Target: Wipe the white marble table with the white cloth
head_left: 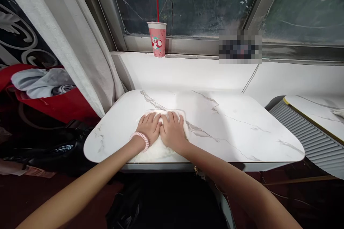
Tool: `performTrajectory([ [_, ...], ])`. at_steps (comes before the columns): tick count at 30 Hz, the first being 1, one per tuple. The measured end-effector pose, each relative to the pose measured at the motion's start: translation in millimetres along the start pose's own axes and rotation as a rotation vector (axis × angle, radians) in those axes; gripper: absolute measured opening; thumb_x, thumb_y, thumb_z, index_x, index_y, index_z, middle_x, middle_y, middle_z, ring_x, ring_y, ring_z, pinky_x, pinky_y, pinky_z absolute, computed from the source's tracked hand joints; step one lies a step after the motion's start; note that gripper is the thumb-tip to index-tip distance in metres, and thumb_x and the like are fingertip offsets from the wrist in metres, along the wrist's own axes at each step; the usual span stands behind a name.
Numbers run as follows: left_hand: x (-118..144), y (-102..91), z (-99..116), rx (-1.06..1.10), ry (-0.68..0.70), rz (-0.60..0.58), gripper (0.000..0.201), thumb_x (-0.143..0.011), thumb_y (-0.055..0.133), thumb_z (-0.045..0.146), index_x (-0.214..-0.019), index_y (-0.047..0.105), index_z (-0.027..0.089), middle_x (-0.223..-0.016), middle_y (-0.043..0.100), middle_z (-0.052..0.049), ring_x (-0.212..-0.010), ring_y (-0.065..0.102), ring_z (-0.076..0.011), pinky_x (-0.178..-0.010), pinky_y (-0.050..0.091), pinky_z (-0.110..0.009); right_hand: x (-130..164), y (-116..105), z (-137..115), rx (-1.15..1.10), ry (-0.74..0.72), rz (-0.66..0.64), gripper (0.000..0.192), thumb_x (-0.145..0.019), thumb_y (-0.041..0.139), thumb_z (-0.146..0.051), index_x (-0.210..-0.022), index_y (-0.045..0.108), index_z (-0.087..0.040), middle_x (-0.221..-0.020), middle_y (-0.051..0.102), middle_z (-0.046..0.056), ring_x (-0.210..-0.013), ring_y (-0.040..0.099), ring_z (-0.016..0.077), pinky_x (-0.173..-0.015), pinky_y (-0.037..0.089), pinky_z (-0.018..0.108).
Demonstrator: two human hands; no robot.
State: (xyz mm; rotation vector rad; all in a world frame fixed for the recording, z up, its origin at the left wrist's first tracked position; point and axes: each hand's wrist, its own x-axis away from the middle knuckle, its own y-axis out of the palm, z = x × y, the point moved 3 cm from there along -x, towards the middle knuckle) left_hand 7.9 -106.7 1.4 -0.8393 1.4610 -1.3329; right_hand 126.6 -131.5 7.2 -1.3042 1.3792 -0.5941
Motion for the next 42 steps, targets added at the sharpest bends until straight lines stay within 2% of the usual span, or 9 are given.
performTrajectory([
  [4, -45.7, 2.8, -11.5, -0.006, -0.068, -0.001, 0.048, -0.096, 0.028, 0.028, -0.137, 0.049, 0.014, -0.144, 0.052, -0.015, -0.135, 0.045, -0.0284, -0.115, 0.029, -0.050, -45.5, 13.4, 11.6, 0.000, -0.004, 0.024, 0.035, -0.097, 0.039, -0.024, -0.128, 0.056, -0.020, -0.132, 0.055, 0.013, -0.128, 0.042, 0.0274, -0.112, 0.023, 0.052],
  [11, -125.8, 10.6, -29.3, 0.060, -0.077, 0.004, 0.046, -0.097, 0.028, 0.028, -0.136, 0.051, 0.018, -0.143, 0.054, -0.010, -0.135, 0.044, -0.0241, -0.115, 0.029, -0.041, -118.2, 34.6, 36.7, -0.049, 0.137, 0.056, 0.035, -0.097, 0.039, -0.020, -0.124, 0.060, -0.024, -0.133, 0.056, 0.011, -0.129, 0.041, 0.0242, -0.112, 0.020, 0.049],
  [17, -167.3, 20.3, -47.7, 0.108, -0.131, 0.022, 0.046, -0.097, 0.028, 0.029, -0.135, 0.052, 0.019, -0.143, 0.053, -0.010, -0.135, 0.043, -0.0251, -0.115, 0.029, -0.042, -161.4, 46.3, 47.2, -0.025, 0.132, 0.046, 0.035, -0.099, 0.038, -0.021, -0.124, 0.061, -0.023, -0.131, 0.057, 0.010, -0.128, 0.043, 0.0230, -0.111, 0.022, 0.045],
  [24, -204.9, 30.4, -66.0, 0.093, -0.120, 0.054, 0.044, -0.097, 0.029, 0.030, -0.133, 0.053, 0.022, -0.140, 0.056, -0.010, -0.132, 0.047, -0.0260, -0.112, 0.032, -0.043, -198.1, 59.2, 55.8, -0.034, 0.152, 0.095, 0.035, -0.099, 0.038, -0.021, -0.123, 0.063, -0.023, -0.126, 0.060, 0.010, -0.126, 0.045, 0.0244, -0.110, 0.022, 0.045],
  [29, -219.5, 33.2, -72.5, 0.079, -0.104, 0.052, 0.043, -0.096, 0.029, 0.030, -0.130, 0.055, 0.022, -0.134, 0.061, -0.009, -0.127, 0.052, -0.0262, -0.110, 0.034, -0.043, -211.3, 62.3, 58.7, -0.032, 0.161, 0.110, 0.034, -0.098, 0.039, -0.022, -0.120, 0.065, -0.022, -0.120, 0.062, 0.010, -0.121, 0.048, 0.0238, -0.110, 0.022, 0.044],
  [33, -218.5, 33.9, -72.2, 0.074, -0.105, 0.053, 0.045, -0.097, 0.028, 0.029, -0.132, 0.055, 0.020, -0.135, 0.060, -0.010, -0.128, 0.051, -0.0260, -0.111, 0.034, -0.042, -208.8, 61.3, 58.1, -0.006, 0.150, 0.101, 0.035, -0.099, 0.037, -0.022, -0.122, 0.064, -0.021, -0.122, 0.062, 0.011, -0.121, 0.048, 0.0238, -0.110, 0.022, 0.043],
  [38, -200.6, 32.5, -67.3, 0.086, -0.101, 0.092, 0.045, -0.097, 0.028, 0.029, -0.133, 0.054, 0.021, -0.139, 0.058, -0.009, -0.130, 0.050, -0.0245, -0.113, 0.031, -0.043, -192.8, 57.8, 51.8, 0.016, 0.141, 0.097, 0.034, -0.100, 0.037, -0.024, -0.123, 0.062, -0.020, -0.128, 0.059, 0.011, -0.125, 0.046, 0.0241, -0.110, 0.023, 0.044],
  [42, -173.5, 28.1, -63.7, 0.099, -0.118, 0.103, 0.045, -0.097, 0.028, 0.028, -0.133, 0.054, 0.023, -0.140, 0.058, -0.008, -0.131, 0.049, -0.0236, -0.114, 0.031, -0.044, -170.8, 52.8, 40.0, 0.002, 0.154, 0.080, 0.034, -0.101, 0.036, -0.026, -0.124, 0.060, -0.020, -0.130, 0.057, 0.011, -0.128, 0.044, 0.0239, -0.111, 0.022, 0.045],
])
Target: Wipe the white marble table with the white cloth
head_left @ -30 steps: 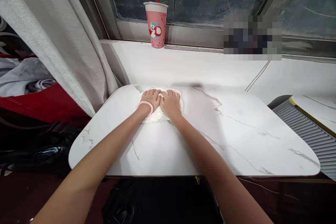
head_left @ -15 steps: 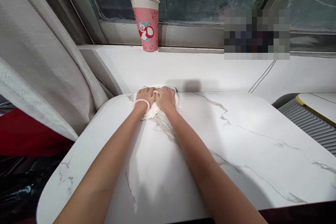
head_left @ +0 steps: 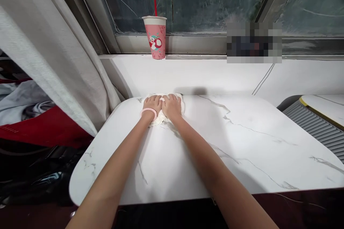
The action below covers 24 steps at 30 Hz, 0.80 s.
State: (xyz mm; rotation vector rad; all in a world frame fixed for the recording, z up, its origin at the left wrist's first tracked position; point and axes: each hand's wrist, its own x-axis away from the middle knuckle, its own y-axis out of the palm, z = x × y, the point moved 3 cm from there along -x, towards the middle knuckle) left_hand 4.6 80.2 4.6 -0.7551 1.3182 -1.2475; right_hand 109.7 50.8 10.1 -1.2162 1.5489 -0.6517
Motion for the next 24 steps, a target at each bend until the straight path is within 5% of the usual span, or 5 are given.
performTrajectory([
  [16, 197.1, -60.8, -30.2, -0.125, 0.003, 0.030, 0.050, -0.095, 0.026, 0.031, -0.135, 0.053, 0.018, -0.139, 0.057, -0.013, -0.129, 0.051, -0.0281, -0.112, 0.035, -0.049, 158.9, -42.1, -84.1, -0.105, -0.235, -0.163, 0.039, -0.097, 0.039, -0.026, -0.132, 0.053, -0.018, -0.146, 0.045, 0.016, -0.138, 0.032, 0.0300, -0.115, 0.016, 0.057],
  [20, 210.6, -68.5, -47.2, -0.125, -0.009, 0.015, 0.050, -0.094, 0.027, 0.032, -0.135, 0.053, 0.020, -0.138, 0.059, -0.011, -0.128, 0.052, -0.0276, -0.111, 0.037, -0.048, 168.4, -41.1, -101.4, -0.123, -0.264, -0.207, 0.041, -0.096, 0.039, -0.027, -0.134, 0.051, -0.016, -0.148, 0.042, 0.018, -0.140, 0.029, 0.0319, -0.115, 0.014, 0.059],
  [24, 189.0, -68.1, -62.9, -0.111, -0.062, -0.001, 0.049, -0.094, 0.027, 0.032, -0.133, 0.054, 0.020, -0.137, 0.059, -0.010, -0.129, 0.051, -0.0273, -0.114, 0.033, -0.048, 146.3, -28.1, -108.7, -0.124, -0.286, -0.210, 0.041, -0.097, 0.038, -0.028, -0.134, 0.051, -0.016, -0.147, 0.043, 0.017, -0.139, 0.030, 0.0315, -0.115, 0.015, 0.059],
])
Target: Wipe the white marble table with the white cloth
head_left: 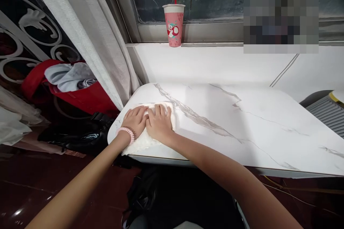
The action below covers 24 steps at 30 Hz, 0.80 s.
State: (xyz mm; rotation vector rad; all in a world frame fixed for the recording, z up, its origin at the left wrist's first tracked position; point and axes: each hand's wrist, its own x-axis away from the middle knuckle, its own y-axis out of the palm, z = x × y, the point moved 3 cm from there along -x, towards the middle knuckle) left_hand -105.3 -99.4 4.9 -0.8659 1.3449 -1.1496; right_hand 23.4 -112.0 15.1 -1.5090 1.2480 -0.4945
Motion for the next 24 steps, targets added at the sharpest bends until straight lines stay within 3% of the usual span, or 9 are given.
performTrajectory([
  [11, -108.4, 18.5, -37.8, 0.060, -0.026, -0.034, 0.045, -0.091, 0.033, 0.031, -0.129, 0.057, 0.021, -0.136, 0.060, -0.007, -0.128, 0.051, -0.0257, -0.113, 0.034, -0.043, -107.3, 31.0, 26.8, -0.027, 0.076, 0.075, 0.040, -0.097, 0.036, -0.026, -0.132, 0.055, -0.019, -0.137, 0.052, 0.015, -0.133, 0.036, 0.0309, -0.114, 0.018, 0.056],
  [19, -179.5, 36.5, -28.7, 0.066, -0.047, -0.045, 0.044, -0.092, 0.035, 0.031, -0.129, 0.057, 0.020, -0.136, 0.060, -0.008, -0.128, 0.051, -0.0261, -0.112, 0.035, -0.042, -162.0, 33.4, 70.1, -0.022, 0.107, 0.107, 0.038, -0.097, 0.038, -0.024, -0.129, 0.057, -0.019, -0.136, 0.054, 0.014, -0.131, 0.038, 0.0292, -0.114, 0.019, 0.055],
  [24, -208.4, 47.5, -24.9, 0.065, -0.044, -0.034, 0.043, -0.093, 0.036, 0.031, -0.129, 0.058, 0.022, -0.134, 0.061, -0.006, -0.127, 0.053, -0.0253, -0.112, 0.035, -0.040, -182.4, 33.6, 89.3, -0.029, 0.140, 0.109, 0.038, -0.097, 0.037, -0.025, -0.129, 0.057, -0.019, -0.136, 0.054, 0.012, -0.132, 0.038, 0.0280, -0.115, 0.018, 0.053],
])
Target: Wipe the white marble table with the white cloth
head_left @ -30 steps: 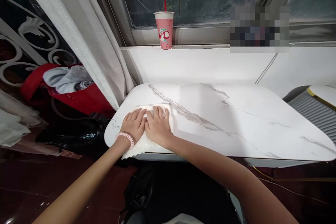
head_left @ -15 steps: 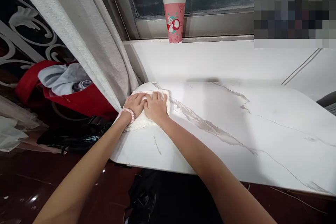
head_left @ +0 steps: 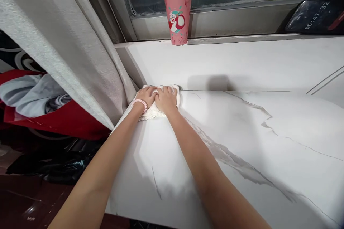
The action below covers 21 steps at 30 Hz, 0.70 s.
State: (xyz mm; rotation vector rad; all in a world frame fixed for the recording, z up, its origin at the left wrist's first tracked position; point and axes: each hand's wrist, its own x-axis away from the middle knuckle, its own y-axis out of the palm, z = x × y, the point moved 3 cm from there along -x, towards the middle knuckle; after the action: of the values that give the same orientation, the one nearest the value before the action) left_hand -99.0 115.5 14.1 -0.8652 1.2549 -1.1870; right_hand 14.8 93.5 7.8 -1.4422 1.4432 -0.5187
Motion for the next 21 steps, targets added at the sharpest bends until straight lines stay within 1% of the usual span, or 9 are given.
performTrajectory([
  [2, -4.4, 2.0, -0.3, -0.001, 0.004, 0.000, 0.044, -0.093, 0.036, 0.031, -0.129, 0.058, 0.021, -0.134, 0.061, -0.007, -0.127, 0.053, -0.0254, -0.112, 0.035, -0.040, -3.0, 0.1, 2.0, 0.000, 0.002, -0.003, 0.039, -0.098, 0.037, -0.025, -0.130, 0.057, -0.019, -0.136, 0.054, 0.012, -0.132, 0.038, 0.0283, -0.116, 0.018, 0.052],
  [5, -4.3, 3.1, -0.3, -0.018, 0.013, 0.003, 0.044, -0.093, 0.035, 0.031, -0.129, 0.058, 0.021, -0.135, 0.061, -0.007, -0.127, 0.053, -0.0255, -0.112, 0.035, -0.040, -1.6, -1.1, 2.1, 0.006, 0.000, 0.007, 0.038, -0.098, 0.038, -0.026, -0.130, 0.057, -0.019, -0.136, 0.055, 0.012, -0.132, 0.039, 0.0285, -0.116, 0.018, 0.052],
  [8, 1.9, 2.6, 3.3, -0.032, 0.011, 0.010, 0.044, -0.093, 0.034, 0.030, -0.130, 0.057, 0.022, -0.136, 0.060, -0.007, -0.128, 0.052, -0.0249, -0.112, 0.035, -0.041, 4.9, -4.4, 1.1, 0.012, -0.005, 0.008, 0.039, -0.099, 0.037, -0.025, -0.131, 0.057, -0.017, -0.137, 0.053, 0.013, -0.133, 0.037, 0.0287, -0.116, 0.017, 0.052],
  [11, 14.6, 1.0, 10.6, -0.032, -0.004, 0.010, 0.044, -0.094, 0.033, 0.029, -0.129, 0.058, 0.022, -0.136, 0.060, -0.007, -0.128, 0.052, -0.0247, -0.112, 0.034, -0.042, 17.0, -9.8, 0.5, 0.016, -0.005, -0.020, 0.040, -0.099, 0.035, -0.025, -0.133, 0.055, -0.016, -0.139, 0.052, 0.014, -0.134, 0.036, 0.0288, -0.117, 0.017, 0.052],
  [14, 37.0, -3.4, 19.5, -0.023, 0.007, 0.017, 0.043, -0.094, 0.033, 0.029, -0.129, 0.057, 0.022, -0.136, 0.061, -0.007, -0.128, 0.052, -0.0243, -0.113, 0.033, -0.042, 38.2, -18.1, -2.3, 0.035, -0.022, -0.026, 0.041, -0.100, 0.034, -0.026, -0.134, 0.054, -0.016, -0.140, 0.051, 0.014, -0.135, 0.036, 0.0290, -0.116, 0.018, 0.052],
  [16, 58.4, -8.1, 25.2, -0.027, 0.019, 0.021, 0.044, -0.094, 0.033, 0.029, -0.130, 0.057, 0.021, -0.136, 0.060, -0.007, -0.128, 0.052, -0.0243, -0.113, 0.033, -0.041, 58.0, -24.2, -6.1, 0.053, -0.043, -0.024, 0.040, -0.100, 0.035, -0.026, -0.133, 0.054, -0.016, -0.141, 0.051, 0.015, -0.135, 0.036, 0.0297, -0.116, 0.019, 0.053],
  [21, 129.5, -22.0, 41.6, -0.056, -0.015, 0.020, 0.047, -0.095, 0.031, 0.029, -0.134, 0.054, 0.018, -0.138, 0.058, -0.010, -0.130, 0.050, -0.0255, -0.115, 0.030, -0.045, 119.3, -41.0, -18.2, 0.074, -0.134, -0.039, 0.040, -0.099, 0.036, -0.027, -0.134, 0.054, -0.016, -0.144, 0.048, 0.015, -0.137, 0.036, 0.0302, -0.116, 0.019, 0.054],
])
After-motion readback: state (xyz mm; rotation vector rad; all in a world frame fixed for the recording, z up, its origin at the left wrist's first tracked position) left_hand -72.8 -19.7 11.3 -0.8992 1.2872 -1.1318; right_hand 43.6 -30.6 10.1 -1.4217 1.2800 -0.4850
